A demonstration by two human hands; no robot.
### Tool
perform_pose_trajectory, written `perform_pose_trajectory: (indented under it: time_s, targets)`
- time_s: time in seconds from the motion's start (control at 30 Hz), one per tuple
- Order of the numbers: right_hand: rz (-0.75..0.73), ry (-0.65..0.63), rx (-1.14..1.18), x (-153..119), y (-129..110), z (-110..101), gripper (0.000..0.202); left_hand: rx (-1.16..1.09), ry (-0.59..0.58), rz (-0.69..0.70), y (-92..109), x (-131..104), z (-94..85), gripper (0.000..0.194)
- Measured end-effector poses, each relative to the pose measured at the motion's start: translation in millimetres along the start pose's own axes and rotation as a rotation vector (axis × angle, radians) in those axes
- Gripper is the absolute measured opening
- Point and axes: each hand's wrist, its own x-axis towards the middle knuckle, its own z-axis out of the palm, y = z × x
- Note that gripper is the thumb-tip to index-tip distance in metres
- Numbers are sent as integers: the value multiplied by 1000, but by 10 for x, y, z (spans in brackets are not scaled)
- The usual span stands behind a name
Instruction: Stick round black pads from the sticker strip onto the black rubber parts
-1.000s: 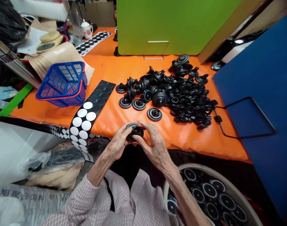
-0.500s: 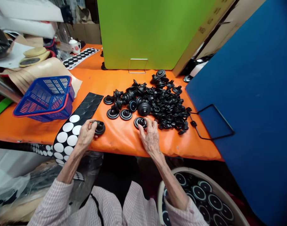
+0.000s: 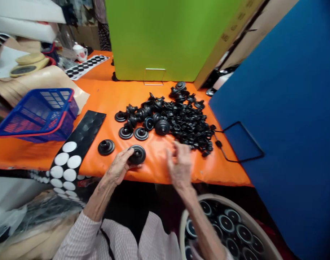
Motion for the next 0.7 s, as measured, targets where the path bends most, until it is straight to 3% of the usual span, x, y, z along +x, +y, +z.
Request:
perform_pose_trajectory:
  time_s: [0.1, 0.2, 0.3, 0.47, 0.6, 0.7]
  targets:
    - [66, 86, -287, 173, 476, -98, 31, -46, -33, 12, -5, -19, -41, 27]
    - [8, 44, -267, 278, 669, -81, 27, -65, -60, 34, -22, -42, -43, 29]
    - [-56, -33, -126, 226, 511, -52, 23, -80, -11, 39, -40, -94, -33, 28]
    - [-159, -315, -38, 46, 285, 73, 21, -69, 42, 28, -45, -198, -57, 29]
    - [-192, -387, -16, -9, 291, 53, 24, -12, 39, 46, -53, -256, -56, 36]
    - [-161, -389, 49, -25, 143, -11, 21, 25, 52, 79, -80, -285, -31, 40]
